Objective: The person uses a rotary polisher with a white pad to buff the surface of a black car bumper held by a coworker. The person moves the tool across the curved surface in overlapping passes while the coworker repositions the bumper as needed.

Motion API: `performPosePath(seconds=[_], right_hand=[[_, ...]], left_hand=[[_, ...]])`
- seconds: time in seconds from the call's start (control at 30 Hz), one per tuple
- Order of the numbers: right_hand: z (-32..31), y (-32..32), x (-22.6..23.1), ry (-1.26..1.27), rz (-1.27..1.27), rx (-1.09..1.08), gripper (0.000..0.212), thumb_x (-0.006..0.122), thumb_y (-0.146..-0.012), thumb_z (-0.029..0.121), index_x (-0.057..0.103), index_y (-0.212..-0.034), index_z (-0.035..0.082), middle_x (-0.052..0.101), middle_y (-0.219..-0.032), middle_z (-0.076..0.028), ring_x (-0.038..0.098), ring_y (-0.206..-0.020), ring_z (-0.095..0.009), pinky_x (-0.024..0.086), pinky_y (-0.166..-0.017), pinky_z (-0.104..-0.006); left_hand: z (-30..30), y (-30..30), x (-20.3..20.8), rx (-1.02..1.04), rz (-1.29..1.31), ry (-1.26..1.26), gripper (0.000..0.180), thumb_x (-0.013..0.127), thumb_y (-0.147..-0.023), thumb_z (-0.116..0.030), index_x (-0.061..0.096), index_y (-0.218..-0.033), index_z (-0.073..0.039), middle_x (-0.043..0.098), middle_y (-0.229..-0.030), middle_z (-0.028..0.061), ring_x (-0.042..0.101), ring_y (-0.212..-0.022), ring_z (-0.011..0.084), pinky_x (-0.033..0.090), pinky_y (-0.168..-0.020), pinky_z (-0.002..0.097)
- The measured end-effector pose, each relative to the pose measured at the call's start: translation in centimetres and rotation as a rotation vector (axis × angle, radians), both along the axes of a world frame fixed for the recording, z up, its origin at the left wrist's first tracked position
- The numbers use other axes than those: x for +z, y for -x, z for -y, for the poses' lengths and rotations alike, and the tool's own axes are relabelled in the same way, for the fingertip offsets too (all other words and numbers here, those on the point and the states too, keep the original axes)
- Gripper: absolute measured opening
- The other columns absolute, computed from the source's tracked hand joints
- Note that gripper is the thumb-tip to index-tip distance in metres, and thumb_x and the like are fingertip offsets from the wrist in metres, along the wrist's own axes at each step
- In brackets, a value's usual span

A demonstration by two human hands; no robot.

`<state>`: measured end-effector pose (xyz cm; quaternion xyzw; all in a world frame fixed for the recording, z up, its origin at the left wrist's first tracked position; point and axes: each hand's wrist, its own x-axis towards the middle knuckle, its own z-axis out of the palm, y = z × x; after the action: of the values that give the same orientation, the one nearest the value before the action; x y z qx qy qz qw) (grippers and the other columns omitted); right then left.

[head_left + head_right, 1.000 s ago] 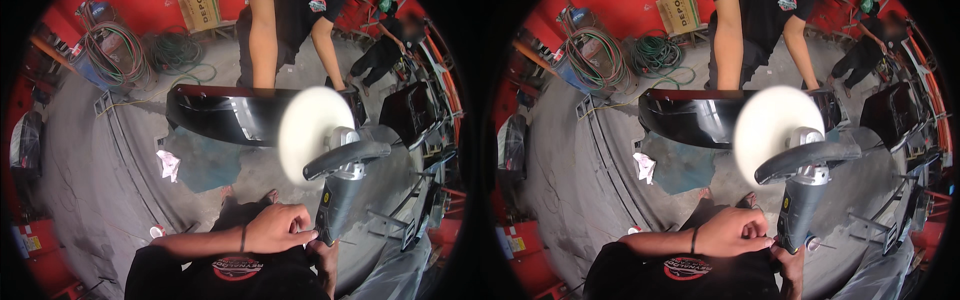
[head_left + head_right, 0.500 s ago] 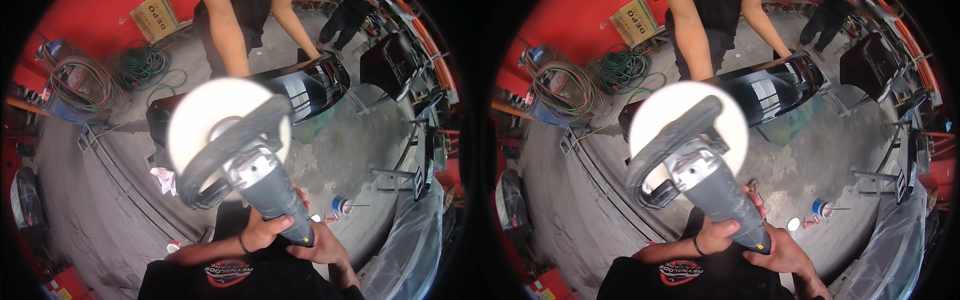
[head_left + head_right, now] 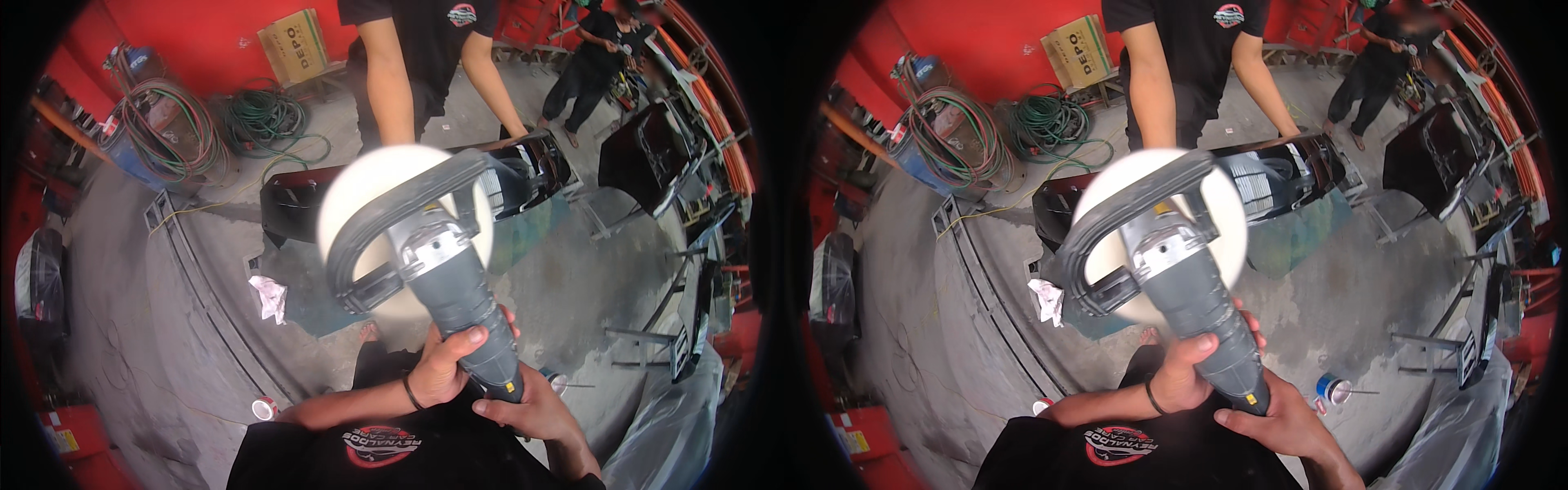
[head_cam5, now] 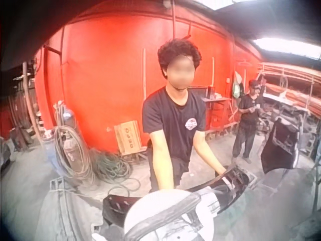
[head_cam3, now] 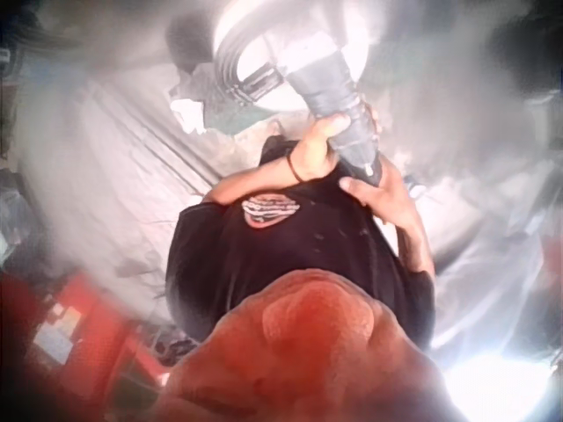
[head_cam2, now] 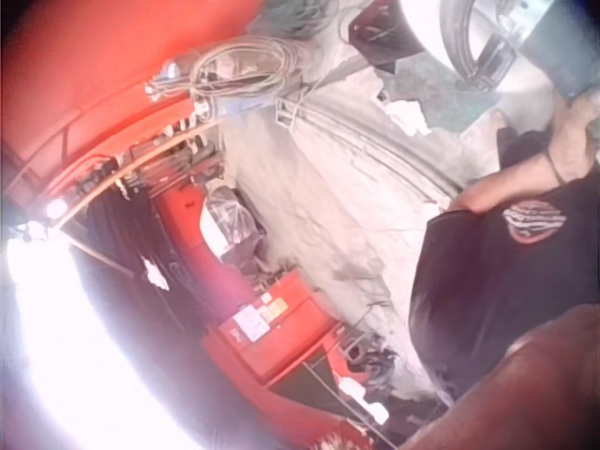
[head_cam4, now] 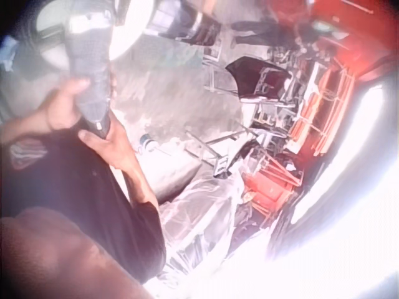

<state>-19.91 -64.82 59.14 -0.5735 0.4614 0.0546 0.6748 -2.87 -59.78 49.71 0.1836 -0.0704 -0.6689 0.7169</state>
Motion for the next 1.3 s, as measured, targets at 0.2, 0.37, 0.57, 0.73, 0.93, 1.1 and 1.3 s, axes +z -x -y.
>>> performPosePath(seconds=[0.2,0.37,0.57,0.73,0.93,1.1,1.3], right_hand=[[2.9,4.3,1.7,-0.045,0.092,-0.211,0.045,0.087,-0.091,0.015,0.062,-0.124,-0.003,0.066,-0.078,-0.004,0.065,-0.062,-0.012,0.053,-0.057,-0.0294],[3.5,5.3,1.6,0.046,0.169,-0.398,0.048,0.080,-0.094,0.025,0.060,-0.126,-0.004,0.062,-0.072,-0.007,0.061,-0.053,-0.017,0.052,-0.051,-0.0336],[4.1,6.2,1.2,0.077,0.180,-0.595,0.046,0.079,-0.097,0.029,0.061,-0.125,-0.002,0.061,-0.076,-0.009,0.059,-0.051,-0.019,0.050,-0.044,-0.0343],[4.2,5.9,2.3,0.076,0.177,-0.595,0.041,0.075,-0.100,0.027,0.061,-0.125,-0.002,0.060,-0.077,-0.009,0.058,-0.052,-0.018,0.051,-0.044,-0.0341],[2.3,4.0,3.8,0.103,0.136,-0.593,0.044,0.075,-0.100,0.032,0.062,-0.124,-0.003,0.058,-0.077,-0.008,0.057,-0.051,-0.016,0.050,-0.042,-0.0322],[0.4,2.7,4.5,0.102,0.090,-0.632,0.043,0.075,-0.100,0.030,0.062,-0.125,-0.003,0.058,-0.076,-0.008,0.057,-0.051,-0.017,0.050,-0.042,-0.0324],[-1.7,0.9,5.0,0.080,0.077,-0.663,0.041,0.078,-0.098,0.025,0.063,-0.124,-0.003,0.060,-0.075,-0.008,0.059,-0.051,-0.017,0.050,-0.044,-0.0329]], left_hand=[[5.1,3.9,2.7,-0.071,-0.018,-0.029,0.053,0.079,-0.096,-0.034,0.062,-0.134,-0.002,0.071,-0.122,0.0135,0.073,-0.113,0.0250,0.062,-0.095,0.0417],[9.7,5.3,3.4,-0.196,0.037,-0.017,0.048,0.084,-0.092,-0.040,0.066,-0.119,-0.005,0.071,-0.107,0.0078,0.072,-0.088,0.0147,0.058,-0.070,0.0308],[12.8,6.6,4.4,-0.174,0.036,-0.012,0.046,0.085,-0.088,-0.042,0.067,-0.110,-0.006,0.063,-0.093,0.0024,0.063,-0.077,0.0129,0.052,-0.069,0.0338],[13.4,6.8,4.8,-0.206,0.012,-0.027,0.047,0.085,-0.087,-0.043,0.069,-0.110,-0.005,0.064,-0.094,0.0032,0.063,-0.078,0.0139,0.053,-0.070,0.0347],[12.1,5.8,5.1,-0.197,0.057,-0.036,0.049,0.085,-0.088,-0.043,0.069,-0.113,-0.004,0.066,-0.098,0.0041,0.063,-0.083,0.0144,0.053,-0.076,0.0353],[10.2,4.3,5.9,-0.206,0.052,-0.039,0.051,0.084,-0.089,-0.043,0.068,-0.116,-0.002,0.067,-0.099,0.0045,0.063,-0.087,0.0142,0.053,-0.080,0.0353],[8.0,2.5,6.0,-0.237,0.027,-0.030,0.050,0.084,-0.090,-0.042,0.068,-0.117,-0.003,0.067,-0.101,0.0046,0.063,-0.089,0.0136,0.053,-0.081,0.0352]])
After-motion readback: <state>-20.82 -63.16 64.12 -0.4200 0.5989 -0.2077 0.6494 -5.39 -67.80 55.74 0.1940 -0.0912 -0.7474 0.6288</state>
